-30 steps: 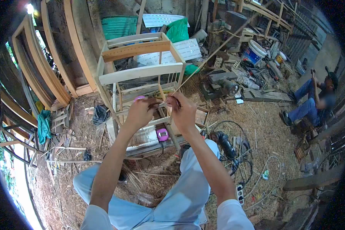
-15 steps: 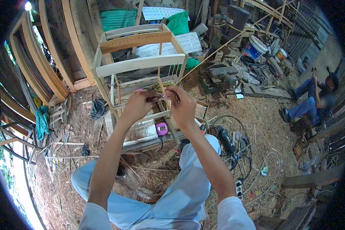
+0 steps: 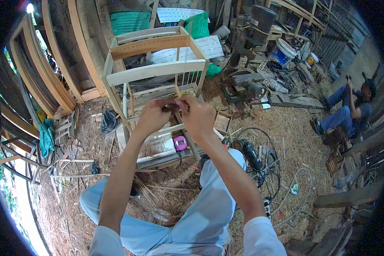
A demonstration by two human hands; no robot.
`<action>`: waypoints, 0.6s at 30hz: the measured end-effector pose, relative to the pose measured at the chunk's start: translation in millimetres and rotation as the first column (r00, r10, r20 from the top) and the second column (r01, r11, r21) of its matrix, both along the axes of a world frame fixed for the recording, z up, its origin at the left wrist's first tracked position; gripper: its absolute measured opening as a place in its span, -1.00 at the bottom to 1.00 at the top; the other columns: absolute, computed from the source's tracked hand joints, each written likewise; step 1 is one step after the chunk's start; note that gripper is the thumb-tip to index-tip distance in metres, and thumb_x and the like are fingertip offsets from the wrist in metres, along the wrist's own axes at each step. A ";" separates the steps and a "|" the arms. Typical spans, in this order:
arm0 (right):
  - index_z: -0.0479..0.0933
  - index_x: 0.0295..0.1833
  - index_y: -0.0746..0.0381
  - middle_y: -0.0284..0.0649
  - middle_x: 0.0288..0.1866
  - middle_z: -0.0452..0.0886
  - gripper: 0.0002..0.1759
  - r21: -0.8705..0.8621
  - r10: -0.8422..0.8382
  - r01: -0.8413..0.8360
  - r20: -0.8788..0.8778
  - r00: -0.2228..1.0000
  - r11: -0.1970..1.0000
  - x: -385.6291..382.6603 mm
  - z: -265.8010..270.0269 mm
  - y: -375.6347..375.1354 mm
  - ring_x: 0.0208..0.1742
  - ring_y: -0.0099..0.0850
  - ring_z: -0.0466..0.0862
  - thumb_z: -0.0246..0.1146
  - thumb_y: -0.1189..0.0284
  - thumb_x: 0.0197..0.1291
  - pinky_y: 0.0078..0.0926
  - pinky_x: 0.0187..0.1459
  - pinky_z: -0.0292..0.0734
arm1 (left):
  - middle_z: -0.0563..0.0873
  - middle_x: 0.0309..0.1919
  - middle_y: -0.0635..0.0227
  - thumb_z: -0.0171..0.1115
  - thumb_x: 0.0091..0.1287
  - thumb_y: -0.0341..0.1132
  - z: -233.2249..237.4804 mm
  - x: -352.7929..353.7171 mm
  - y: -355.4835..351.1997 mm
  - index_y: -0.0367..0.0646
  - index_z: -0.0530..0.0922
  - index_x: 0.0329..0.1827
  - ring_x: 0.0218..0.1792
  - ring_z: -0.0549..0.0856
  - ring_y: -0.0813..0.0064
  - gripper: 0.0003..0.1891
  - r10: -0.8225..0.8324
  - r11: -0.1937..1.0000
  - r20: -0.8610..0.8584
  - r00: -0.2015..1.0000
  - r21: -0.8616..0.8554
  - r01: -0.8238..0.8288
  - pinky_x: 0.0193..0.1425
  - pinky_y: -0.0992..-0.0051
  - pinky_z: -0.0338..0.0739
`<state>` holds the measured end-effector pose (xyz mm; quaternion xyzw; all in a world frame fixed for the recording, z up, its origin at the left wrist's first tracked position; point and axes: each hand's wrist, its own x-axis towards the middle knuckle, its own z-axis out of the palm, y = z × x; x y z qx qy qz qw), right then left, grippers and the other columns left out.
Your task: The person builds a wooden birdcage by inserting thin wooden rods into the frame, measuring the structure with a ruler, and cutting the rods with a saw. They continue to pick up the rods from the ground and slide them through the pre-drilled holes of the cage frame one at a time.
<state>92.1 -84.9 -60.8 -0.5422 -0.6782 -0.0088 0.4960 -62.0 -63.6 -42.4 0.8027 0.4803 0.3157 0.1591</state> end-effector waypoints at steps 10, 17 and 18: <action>0.61 -0.27 0.23 -0.15 -0.44 0.65 -0.85 0.024 -0.026 0.032 -0.224 0.974 0.999 6.2 -15.1 -11.3 -0.53 -0.22 0.64 0.36 0.37 0.15 -0.32 -0.46 0.49 | 0.76 -0.39 0.28 0.33 0.13 0.05 7.6 9.1 -4.0 0.17 0.74 -0.14 -0.27 0.73 0.15 -0.69 0.150 0.984 -0.027 0.988 -0.092 -0.152 -0.18 0.25 0.59; 0.67 -0.19 0.26 -0.10 -0.39 0.67 -0.84 -0.135 0.053 -0.105 -0.345 0.937 0.985 -4.5 -69.3 -17.0 -0.53 -0.24 0.66 0.34 0.41 0.16 -0.35 -0.44 0.53 | 0.76 -0.39 0.32 0.31 0.14 0.00 -2.7 14.2 -0.6 0.11 0.73 -0.21 -0.29 0.74 0.21 -0.73 0.168 0.986 -0.073 0.983 0.022 -0.167 -0.20 0.31 0.60; 0.67 -0.18 0.26 -0.09 -0.38 0.68 -0.84 -0.108 0.046 -0.086 -0.326 0.944 0.990 -7.8 -69.9 -16.7 -0.52 -0.22 0.67 0.34 0.43 0.15 -0.34 -0.45 0.53 | 0.76 -0.40 0.33 0.31 0.15 -0.03 -0.9 14.5 -1.3 0.07 0.72 -0.23 -0.31 0.74 0.23 -0.74 0.150 0.989 -0.045 0.988 0.008 -0.150 -0.21 0.33 0.59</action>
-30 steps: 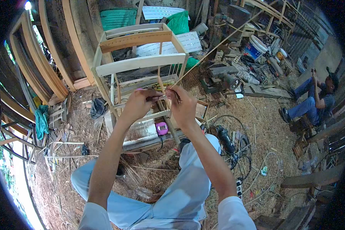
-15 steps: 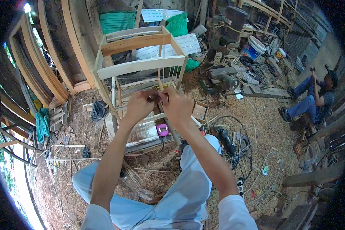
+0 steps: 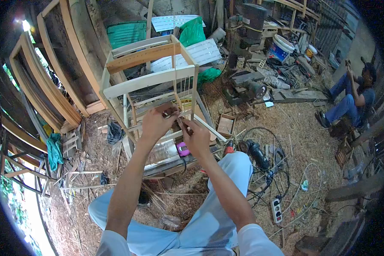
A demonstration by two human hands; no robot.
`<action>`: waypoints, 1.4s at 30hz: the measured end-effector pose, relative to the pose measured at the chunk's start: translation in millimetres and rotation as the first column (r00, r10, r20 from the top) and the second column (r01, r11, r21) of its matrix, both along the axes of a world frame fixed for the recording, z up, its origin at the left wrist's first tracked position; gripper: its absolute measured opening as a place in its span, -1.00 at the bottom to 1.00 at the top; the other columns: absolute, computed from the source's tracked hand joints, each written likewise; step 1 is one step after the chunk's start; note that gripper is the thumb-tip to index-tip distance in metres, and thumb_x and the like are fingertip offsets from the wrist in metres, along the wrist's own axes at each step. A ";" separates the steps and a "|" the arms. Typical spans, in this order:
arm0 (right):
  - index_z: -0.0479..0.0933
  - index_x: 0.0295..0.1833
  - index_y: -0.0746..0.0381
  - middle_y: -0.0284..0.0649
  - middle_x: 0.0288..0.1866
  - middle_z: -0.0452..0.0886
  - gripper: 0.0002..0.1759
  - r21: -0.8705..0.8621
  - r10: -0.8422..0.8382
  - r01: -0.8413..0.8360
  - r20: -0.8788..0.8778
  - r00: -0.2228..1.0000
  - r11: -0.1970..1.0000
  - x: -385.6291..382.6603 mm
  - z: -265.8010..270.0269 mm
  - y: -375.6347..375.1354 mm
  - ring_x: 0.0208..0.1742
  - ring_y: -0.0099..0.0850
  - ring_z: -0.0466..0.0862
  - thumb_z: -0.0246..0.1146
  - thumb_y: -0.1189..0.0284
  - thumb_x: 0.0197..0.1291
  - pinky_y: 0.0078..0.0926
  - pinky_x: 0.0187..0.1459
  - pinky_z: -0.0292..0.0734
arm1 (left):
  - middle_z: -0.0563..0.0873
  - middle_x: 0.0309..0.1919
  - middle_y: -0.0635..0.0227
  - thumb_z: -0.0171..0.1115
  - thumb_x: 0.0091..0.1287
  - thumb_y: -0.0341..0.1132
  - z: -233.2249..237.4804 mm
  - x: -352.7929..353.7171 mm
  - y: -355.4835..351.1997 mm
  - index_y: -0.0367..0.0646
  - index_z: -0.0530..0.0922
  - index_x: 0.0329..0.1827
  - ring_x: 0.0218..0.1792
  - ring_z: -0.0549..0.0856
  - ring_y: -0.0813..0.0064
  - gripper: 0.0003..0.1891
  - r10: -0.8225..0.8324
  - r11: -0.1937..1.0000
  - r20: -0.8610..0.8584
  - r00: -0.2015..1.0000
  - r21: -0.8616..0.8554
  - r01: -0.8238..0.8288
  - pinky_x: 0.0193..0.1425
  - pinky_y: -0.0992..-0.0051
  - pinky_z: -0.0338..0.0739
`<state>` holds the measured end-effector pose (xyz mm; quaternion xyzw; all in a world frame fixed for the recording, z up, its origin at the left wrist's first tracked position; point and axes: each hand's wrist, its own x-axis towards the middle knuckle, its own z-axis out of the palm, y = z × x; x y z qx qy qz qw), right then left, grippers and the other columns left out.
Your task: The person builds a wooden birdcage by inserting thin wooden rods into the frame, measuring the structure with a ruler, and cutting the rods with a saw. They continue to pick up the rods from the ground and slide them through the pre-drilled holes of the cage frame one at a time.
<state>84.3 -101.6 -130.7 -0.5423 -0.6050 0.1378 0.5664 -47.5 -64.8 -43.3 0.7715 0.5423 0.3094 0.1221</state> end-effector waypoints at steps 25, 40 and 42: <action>0.58 -0.31 0.23 -0.13 -0.50 0.62 -0.86 0.106 -0.077 0.064 0.124 0.989 0.992 -20.0 -35.4 8.2 -0.49 -0.14 0.65 0.35 0.42 0.03 -0.25 -0.44 0.52 | 0.68 -0.22 0.21 0.29 0.17 -0.44 -11.6 -10.5 -34.8 -0.13 0.60 -0.16 -0.16 0.64 0.17 -0.82 -0.052 0.768 0.049 0.997 0.640 0.009 -0.04 0.28 0.50; 0.65 -0.21 0.17 -0.02 -0.32 0.68 -0.82 -0.217 0.143 -0.093 0.224 0.964 0.972 13.3 -49.0 6.8 -0.31 0.00 0.67 0.31 0.38 0.06 -0.09 -0.26 0.56 | 0.74 -0.27 0.27 0.32 0.19 -0.49 -106.7 -16.3 1.2 -0.26 0.64 -0.13 -0.23 0.72 0.50 -0.81 -0.149 0.979 0.364 0.919 -0.075 0.188 -0.08 0.49 0.59; 0.67 -0.21 0.17 0.00 -0.31 0.68 -0.82 -0.355 0.070 0.003 0.191 0.979 0.935 40.0 -48.3 15.6 -0.30 0.00 0.68 0.31 0.37 0.05 -0.10 -0.24 0.57 | 0.76 -0.30 0.29 0.32 0.15 -0.59 -120.6 -21.2 13.2 -0.20 0.66 -0.11 -0.33 0.72 0.56 -0.76 -0.183 0.961 0.542 0.820 -0.077 0.265 -0.19 0.54 0.61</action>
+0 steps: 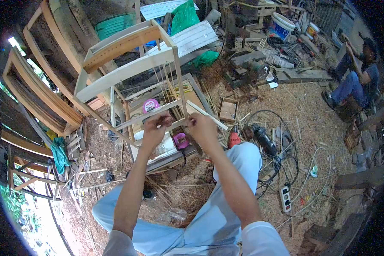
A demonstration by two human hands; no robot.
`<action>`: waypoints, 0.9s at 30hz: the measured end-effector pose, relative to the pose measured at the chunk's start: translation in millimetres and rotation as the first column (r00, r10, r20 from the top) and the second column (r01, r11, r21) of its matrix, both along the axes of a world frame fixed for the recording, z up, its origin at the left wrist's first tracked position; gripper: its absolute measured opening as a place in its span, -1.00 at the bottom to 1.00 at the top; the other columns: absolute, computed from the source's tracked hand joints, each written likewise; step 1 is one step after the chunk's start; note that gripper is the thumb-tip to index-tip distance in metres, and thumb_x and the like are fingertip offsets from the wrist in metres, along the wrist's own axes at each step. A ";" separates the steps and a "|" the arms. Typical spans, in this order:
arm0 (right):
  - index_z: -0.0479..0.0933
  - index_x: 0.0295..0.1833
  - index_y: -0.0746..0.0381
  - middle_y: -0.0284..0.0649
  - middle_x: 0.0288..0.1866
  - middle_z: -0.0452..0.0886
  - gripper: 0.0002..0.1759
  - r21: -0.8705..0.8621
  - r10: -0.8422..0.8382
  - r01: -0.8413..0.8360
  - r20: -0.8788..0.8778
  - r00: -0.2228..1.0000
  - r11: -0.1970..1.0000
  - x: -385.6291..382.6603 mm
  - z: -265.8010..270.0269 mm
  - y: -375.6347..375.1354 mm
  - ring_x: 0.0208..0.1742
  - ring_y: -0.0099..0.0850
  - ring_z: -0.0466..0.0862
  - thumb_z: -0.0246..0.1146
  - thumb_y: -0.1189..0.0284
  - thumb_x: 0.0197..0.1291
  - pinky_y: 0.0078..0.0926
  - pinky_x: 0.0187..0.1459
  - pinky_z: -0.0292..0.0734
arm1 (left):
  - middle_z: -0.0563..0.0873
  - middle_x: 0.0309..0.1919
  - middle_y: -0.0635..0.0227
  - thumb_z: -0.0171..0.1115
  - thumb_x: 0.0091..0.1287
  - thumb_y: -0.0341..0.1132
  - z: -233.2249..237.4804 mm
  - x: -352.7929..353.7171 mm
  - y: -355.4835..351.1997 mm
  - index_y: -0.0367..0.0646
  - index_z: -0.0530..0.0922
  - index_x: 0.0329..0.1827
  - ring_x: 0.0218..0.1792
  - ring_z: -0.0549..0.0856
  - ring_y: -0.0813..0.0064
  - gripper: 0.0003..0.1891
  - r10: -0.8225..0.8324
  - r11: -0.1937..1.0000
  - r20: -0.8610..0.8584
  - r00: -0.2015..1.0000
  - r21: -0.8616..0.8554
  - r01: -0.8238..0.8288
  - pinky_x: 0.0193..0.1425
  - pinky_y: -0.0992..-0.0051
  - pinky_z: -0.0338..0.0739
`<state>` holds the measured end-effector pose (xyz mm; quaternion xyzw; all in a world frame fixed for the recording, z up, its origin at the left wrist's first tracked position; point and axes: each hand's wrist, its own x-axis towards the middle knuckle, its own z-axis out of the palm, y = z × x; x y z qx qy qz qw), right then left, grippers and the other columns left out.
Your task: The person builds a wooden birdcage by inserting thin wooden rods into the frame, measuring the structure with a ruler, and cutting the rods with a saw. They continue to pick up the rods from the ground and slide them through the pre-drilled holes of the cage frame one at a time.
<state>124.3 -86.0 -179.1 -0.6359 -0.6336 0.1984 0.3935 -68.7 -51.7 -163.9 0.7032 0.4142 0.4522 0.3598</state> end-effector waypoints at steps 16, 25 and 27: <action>0.66 -0.16 0.24 -0.06 -0.31 0.70 -0.76 -0.234 -0.003 -0.026 -0.122 0.993 0.972 2.6 -8.2 3.2 -0.24 -0.15 0.71 0.25 0.59 -0.01 -0.24 -0.18 0.58 | 0.76 -0.25 0.30 0.32 0.20 -0.59 8.8 -0.4 -0.2 -0.25 0.68 -0.18 -0.19 0.73 0.52 -0.85 -0.068 0.997 -0.014 0.998 0.033 0.069 -0.03 0.54 0.60; 0.65 -0.05 0.25 0.04 -0.30 0.69 -0.67 -0.202 0.067 -0.099 -0.159 0.985 0.974 -1.1 -13.5 7.0 -0.20 -0.03 0.69 0.23 0.60 0.01 -0.17 -0.15 0.57 | 0.76 -0.27 0.31 0.34 0.21 -0.56 7.3 2.5 -1.3 -0.25 0.68 -0.19 -0.20 0.72 0.53 -0.86 -0.013 1.000 -0.099 0.995 0.020 0.015 -0.04 0.55 0.61; 0.65 -0.04 0.26 0.05 -0.29 0.68 -0.67 -0.175 0.069 -0.098 -0.166 0.984 0.980 -2.4 -16.3 8.6 -0.20 -0.03 0.69 0.23 0.61 0.00 -0.17 -0.15 0.57 | 0.76 -0.27 0.30 0.34 0.21 -0.55 6.6 0.4 -1.0 -0.26 0.68 -0.19 -0.20 0.72 0.53 -0.87 -0.008 1.000 -0.126 0.992 0.025 0.011 -0.03 0.54 0.61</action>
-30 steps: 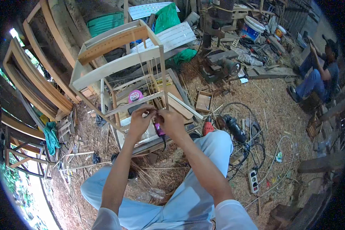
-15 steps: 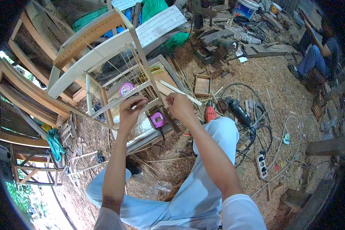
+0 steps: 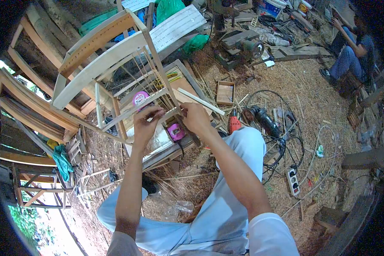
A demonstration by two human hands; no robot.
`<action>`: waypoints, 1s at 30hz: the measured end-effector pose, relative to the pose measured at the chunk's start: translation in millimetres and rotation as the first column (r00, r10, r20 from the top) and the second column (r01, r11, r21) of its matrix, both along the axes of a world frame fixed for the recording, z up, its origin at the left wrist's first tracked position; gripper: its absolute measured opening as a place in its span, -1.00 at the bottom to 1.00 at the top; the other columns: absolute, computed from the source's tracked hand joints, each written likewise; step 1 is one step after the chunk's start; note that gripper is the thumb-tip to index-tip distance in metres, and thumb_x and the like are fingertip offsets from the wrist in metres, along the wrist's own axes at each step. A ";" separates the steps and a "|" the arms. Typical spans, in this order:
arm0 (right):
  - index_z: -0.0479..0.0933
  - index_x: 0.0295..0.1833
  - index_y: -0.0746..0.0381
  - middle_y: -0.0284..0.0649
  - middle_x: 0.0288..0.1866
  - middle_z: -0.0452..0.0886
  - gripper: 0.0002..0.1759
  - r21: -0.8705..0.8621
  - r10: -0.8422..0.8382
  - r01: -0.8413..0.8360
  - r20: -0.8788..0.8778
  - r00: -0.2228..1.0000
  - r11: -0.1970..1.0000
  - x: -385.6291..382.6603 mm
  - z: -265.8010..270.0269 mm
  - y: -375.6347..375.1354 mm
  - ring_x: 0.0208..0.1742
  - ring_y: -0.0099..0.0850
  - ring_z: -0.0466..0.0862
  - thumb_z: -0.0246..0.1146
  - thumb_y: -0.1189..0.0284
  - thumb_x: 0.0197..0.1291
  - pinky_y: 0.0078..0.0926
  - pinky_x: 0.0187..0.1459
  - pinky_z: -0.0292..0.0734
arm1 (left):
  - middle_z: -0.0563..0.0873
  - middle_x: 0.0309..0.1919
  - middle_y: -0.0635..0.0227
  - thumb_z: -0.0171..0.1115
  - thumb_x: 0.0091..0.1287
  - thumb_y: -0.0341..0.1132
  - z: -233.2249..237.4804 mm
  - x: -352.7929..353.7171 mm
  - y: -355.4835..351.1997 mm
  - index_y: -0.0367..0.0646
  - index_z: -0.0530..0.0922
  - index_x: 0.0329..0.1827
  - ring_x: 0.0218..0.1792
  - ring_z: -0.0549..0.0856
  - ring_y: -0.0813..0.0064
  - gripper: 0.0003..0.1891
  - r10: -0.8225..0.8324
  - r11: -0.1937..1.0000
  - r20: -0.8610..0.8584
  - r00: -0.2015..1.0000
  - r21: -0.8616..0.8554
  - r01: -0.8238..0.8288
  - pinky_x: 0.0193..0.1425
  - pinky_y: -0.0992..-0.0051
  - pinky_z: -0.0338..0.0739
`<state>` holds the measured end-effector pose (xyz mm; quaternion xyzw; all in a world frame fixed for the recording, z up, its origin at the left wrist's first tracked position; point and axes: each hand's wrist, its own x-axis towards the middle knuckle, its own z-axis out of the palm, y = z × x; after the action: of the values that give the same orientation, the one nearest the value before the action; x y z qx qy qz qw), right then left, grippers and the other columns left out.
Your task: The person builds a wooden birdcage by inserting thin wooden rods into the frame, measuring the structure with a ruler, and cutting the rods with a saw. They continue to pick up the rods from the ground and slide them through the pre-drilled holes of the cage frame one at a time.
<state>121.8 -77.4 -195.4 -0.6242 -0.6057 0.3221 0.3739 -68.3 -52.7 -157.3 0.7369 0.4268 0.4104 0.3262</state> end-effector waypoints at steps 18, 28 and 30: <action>0.65 -0.08 0.32 0.16 -0.28 0.66 -0.69 0.017 -0.012 0.012 0.016 1.000 1.000 0.1 2.2 -1.8 -0.19 0.07 0.67 0.23 0.60 -0.02 -0.10 -0.14 0.55 | 0.76 -0.26 0.31 0.35 0.21 -0.55 0.0 2.9 -2.6 -0.26 0.69 -0.19 -0.19 0.71 0.54 -0.87 0.002 0.999 0.050 0.999 -0.043 0.000 -0.02 0.54 0.60; 0.65 -0.13 0.35 0.17 -0.34 0.64 -0.73 0.070 0.000 0.000 0.012 1.000 0.998 0.2 3.0 -2.4 -0.22 0.10 0.66 0.22 0.60 -0.02 -0.08 -0.17 0.54 | 0.76 -0.27 0.33 0.32 0.21 -0.57 -0.2 1.4 -3.4 -0.25 0.69 -0.19 -0.22 0.70 0.57 -0.87 -0.015 0.999 0.083 0.996 -0.036 0.018 -0.05 0.55 0.61; 0.64 -0.12 0.34 0.17 -0.32 0.65 -0.70 0.069 0.005 -0.006 0.023 1.000 0.998 0.8 1.9 -1.7 -0.21 0.09 0.66 0.22 0.61 -0.03 -0.09 -0.16 0.55 | 0.76 -0.27 0.34 0.33 0.21 -0.56 -1.9 2.1 -3.3 -0.25 0.69 -0.18 -0.23 0.70 0.58 -0.86 0.000 1.000 0.073 0.997 -0.026 0.002 -0.06 0.56 0.60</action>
<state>122.7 -79.1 -193.5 -0.6128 -0.6223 0.2948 0.3876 -66.2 -56.0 -159.2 0.7172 0.4196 0.4313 0.3516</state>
